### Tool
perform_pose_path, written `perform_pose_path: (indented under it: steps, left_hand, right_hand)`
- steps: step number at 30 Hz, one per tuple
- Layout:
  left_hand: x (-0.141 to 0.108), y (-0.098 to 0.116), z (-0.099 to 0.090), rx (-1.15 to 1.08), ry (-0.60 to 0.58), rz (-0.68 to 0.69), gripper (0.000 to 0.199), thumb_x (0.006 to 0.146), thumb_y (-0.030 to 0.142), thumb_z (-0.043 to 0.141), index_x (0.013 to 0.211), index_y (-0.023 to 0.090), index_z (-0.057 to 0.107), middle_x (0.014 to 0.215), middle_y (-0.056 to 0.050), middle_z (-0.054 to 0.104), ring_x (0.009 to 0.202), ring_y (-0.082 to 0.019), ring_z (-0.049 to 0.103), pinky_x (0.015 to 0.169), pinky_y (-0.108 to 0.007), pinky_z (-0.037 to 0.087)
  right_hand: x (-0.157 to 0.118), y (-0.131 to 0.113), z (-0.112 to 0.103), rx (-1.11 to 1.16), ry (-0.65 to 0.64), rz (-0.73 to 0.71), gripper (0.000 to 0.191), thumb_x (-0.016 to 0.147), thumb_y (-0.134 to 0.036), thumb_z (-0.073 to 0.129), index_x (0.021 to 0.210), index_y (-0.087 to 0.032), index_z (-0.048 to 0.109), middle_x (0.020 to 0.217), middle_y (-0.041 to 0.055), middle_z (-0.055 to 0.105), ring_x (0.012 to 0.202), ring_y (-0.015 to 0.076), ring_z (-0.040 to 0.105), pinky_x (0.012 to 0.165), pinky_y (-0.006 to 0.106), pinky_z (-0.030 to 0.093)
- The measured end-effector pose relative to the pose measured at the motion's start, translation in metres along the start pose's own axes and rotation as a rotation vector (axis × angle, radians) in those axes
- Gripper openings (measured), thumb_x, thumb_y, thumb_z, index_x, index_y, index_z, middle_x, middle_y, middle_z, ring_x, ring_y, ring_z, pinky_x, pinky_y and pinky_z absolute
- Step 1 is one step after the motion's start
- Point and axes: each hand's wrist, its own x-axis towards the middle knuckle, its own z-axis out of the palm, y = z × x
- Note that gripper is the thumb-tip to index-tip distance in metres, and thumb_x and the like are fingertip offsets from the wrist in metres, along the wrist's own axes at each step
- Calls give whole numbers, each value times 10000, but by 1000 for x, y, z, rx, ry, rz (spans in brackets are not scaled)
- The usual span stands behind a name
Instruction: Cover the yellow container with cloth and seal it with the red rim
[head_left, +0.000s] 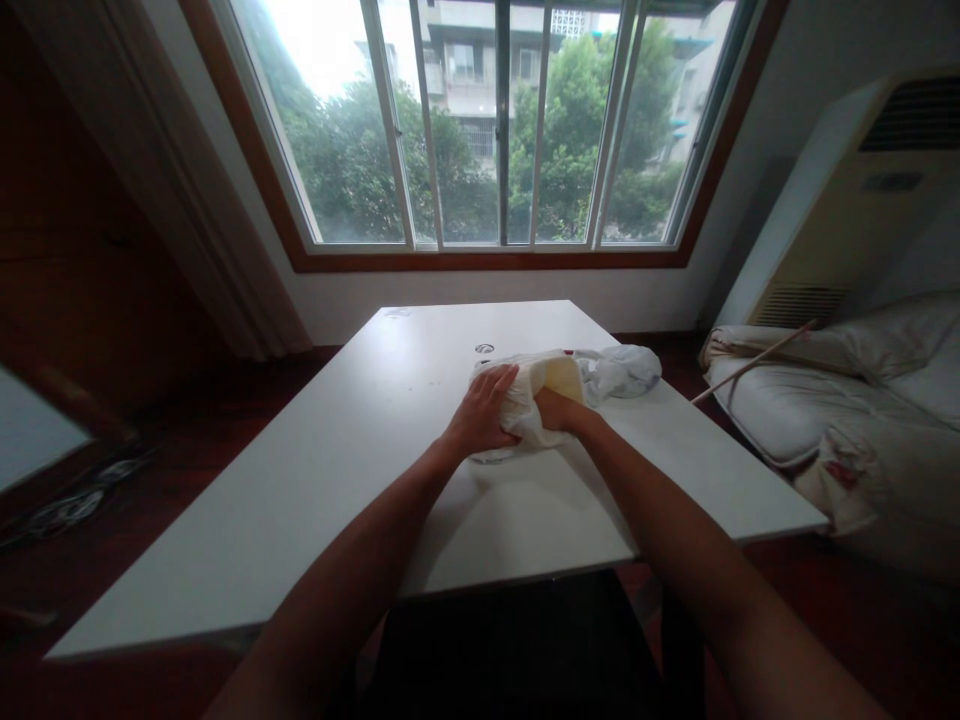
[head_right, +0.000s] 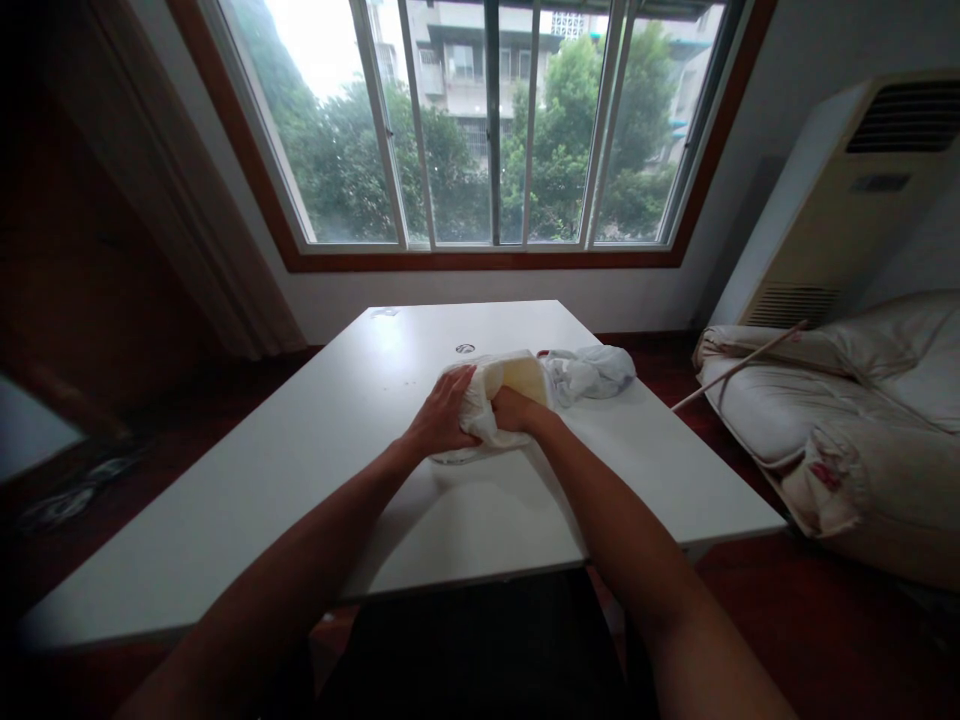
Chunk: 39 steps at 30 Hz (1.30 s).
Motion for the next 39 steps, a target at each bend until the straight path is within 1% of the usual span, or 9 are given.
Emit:
perform_pose_path:
  steps: [3,8,12,16,21,28,31,36,39]
  left_hand:
    - [-1,-5,0,-15,15,-1,1254,548,313,829,1557,244,86,1534,-166,310,1409,-407,310,1164,-590,310]
    - [-3,-17,2,-23,21,-59,1283,545,295,833,1560,248,48,1541,-166,295,1413,-408,307,1150,-590,341]
    - [-6,-25,3,-17,28,-59,1298,547,315,850,1560,215,44,1530,-185,305,1405,-406,326,1146,-576,359]
    - [-8,-31,3,-1,63,-60,1313,540,320,856,1559,189,39,1520,-199,318,1391,-400,359,1128,-555,393]
    - [-12,-38,3,-2,69,-47,1313,548,375,859,1558,182,41,1522,-205,318,1395,-400,369,1128,-551,399]
    - [-10,-31,5,-22,71,-11,1274,574,413,848,1555,186,67,1527,-201,320,1403,-394,361,1152,-557,365]
    - [-8,-26,6,-39,67,-21,1267,574,403,848,1554,176,77,1527,-201,322,1399,-386,367,1150,-544,375]
    - [-8,-25,8,-14,69,-26,1255,567,381,846,1550,181,92,1532,-202,317,1408,-402,346,1157,-571,345]
    - [-8,-24,9,0,70,-36,1262,564,400,849,1550,189,91,1522,-199,332,1403,-407,352,1152,-576,348]
  right_hand:
    - [-3,-3,-10,-86,-214,36,193,696,-245,664,868,-205,743,873,81,757,779,258,664,756,373,549]
    - [-6,-18,-25,-145,-250,76,254,846,-228,489,757,-156,716,797,76,742,687,209,647,675,312,506]
    - [-7,-30,-20,-94,-405,32,204,799,-211,540,716,-166,721,783,68,744,661,198,636,639,288,480]
    - [-7,-43,-18,-145,-325,4,271,861,-214,483,758,-139,723,778,72,730,649,169,606,634,269,439]
    - [-8,-56,-19,-261,-458,62,253,854,-178,511,704,-112,703,703,62,700,570,127,540,578,245,377]
    - [-4,-60,-17,-285,106,-46,268,937,-220,473,1039,-144,709,1039,96,737,883,188,640,837,288,444]
    - [-4,-60,-15,-311,128,-44,269,941,-247,486,1071,-136,694,1043,108,736,899,202,644,840,299,447]
    - [-4,-65,-20,-411,232,28,301,954,-281,463,857,-148,715,862,88,736,758,179,626,764,288,432]
    - [-4,-64,-24,-495,222,123,308,949,-299,466,860,-144,716,879,108,738,803,197,636,804,296,436]
